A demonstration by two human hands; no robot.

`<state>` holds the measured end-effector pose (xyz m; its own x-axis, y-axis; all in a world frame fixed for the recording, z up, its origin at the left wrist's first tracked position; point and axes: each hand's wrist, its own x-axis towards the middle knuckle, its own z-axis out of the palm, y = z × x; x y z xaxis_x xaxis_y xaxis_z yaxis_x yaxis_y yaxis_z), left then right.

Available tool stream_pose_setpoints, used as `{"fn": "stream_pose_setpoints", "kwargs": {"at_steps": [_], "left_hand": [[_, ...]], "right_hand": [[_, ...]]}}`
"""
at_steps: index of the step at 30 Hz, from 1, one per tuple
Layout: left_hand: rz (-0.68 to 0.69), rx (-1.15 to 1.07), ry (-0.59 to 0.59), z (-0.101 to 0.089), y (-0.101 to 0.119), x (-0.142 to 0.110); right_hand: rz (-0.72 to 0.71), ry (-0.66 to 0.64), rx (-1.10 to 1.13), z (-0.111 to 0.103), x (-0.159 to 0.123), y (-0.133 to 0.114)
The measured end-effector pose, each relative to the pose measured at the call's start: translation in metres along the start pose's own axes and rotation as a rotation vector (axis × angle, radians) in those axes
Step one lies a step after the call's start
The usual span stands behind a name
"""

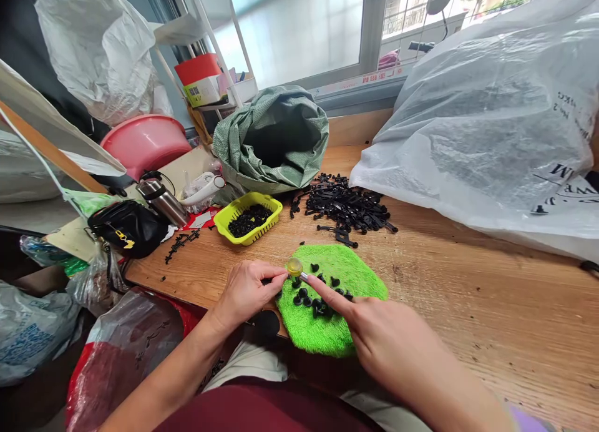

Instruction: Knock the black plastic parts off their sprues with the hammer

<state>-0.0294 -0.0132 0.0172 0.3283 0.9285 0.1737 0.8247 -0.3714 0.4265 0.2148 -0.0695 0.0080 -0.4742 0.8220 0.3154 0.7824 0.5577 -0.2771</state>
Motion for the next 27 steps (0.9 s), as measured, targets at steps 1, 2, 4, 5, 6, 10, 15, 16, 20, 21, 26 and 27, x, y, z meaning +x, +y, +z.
{"fn": "stream_pose_setpoints", "kwargs": {"at_steps": [1, 2, 4, 5, 6, 10, 15, 16, 20, 21, 26, 27], "left_hand": [[0.003, 0.016, -0.005, -0.001, 0.001, 0.0], [0.001, 0.024, -0.011, -0.002, 0.002, 0.0], [-0.01, 0.025, -0.016, -0.003, 0.003, 0.001], [-0.016, 0.021, -0.017, -0.003, 0.003, 0.001], [-0.02, 0.017, -0.02, -0.003, 0.003, 0.001], [-0.044, 0.014, -0.053, -0.002, 0.002, 0.003], [-0.049, 0.001, -0.061, -0.001, -0.001, 0.004], [-0.049, 0.001, -0.061, -0.001, -0.002, 0.004], [-0.045, -0.02, -0.056, 0.0, -0.004, 0.003], [-0.042, -0.03, -0.055, 0.0, -0.005, 0.003], [-0.057, -0.169, -0.076, 0.007, -0.013, 0.003], [-0.068, -0.234, -0.08, 0.009, -0.016, 0.003]], "right_hand": [[-0.036, -0.034, -0.024, 0.0, 0.001, -0.001], [-0.065, -0.038, -0.014, 0.0, 0.001, -0.001], [-0.071, 0.026, 0.073, -0.001, 0.002, -0.002], [-0.063, 0.054, 0.092, -0.001, 0.003, -0.002], [-0.054, 0.057, 0.084, 0.0, 0.003, -0.002], [-0.066, -0.044, -0.043, 0.003, 0.002, 0.001], [0.005, -0.05, 0.04, 0.005, 0.002, -0.001], [0.011, -0.089, 0.004, 0.005, 0.002, -0.001], [0.005, -0.093, 0.004, 0.002, 0.004, -0.002], [0.013, -0.075, 0.017, 0.002, 0.004, -0.003], [0.058, -0.175, -0.045, 0.002, 0.004, -0.004], [0.066, -0.147, 0.024, 0.0, 0.003, -0.002]]}}
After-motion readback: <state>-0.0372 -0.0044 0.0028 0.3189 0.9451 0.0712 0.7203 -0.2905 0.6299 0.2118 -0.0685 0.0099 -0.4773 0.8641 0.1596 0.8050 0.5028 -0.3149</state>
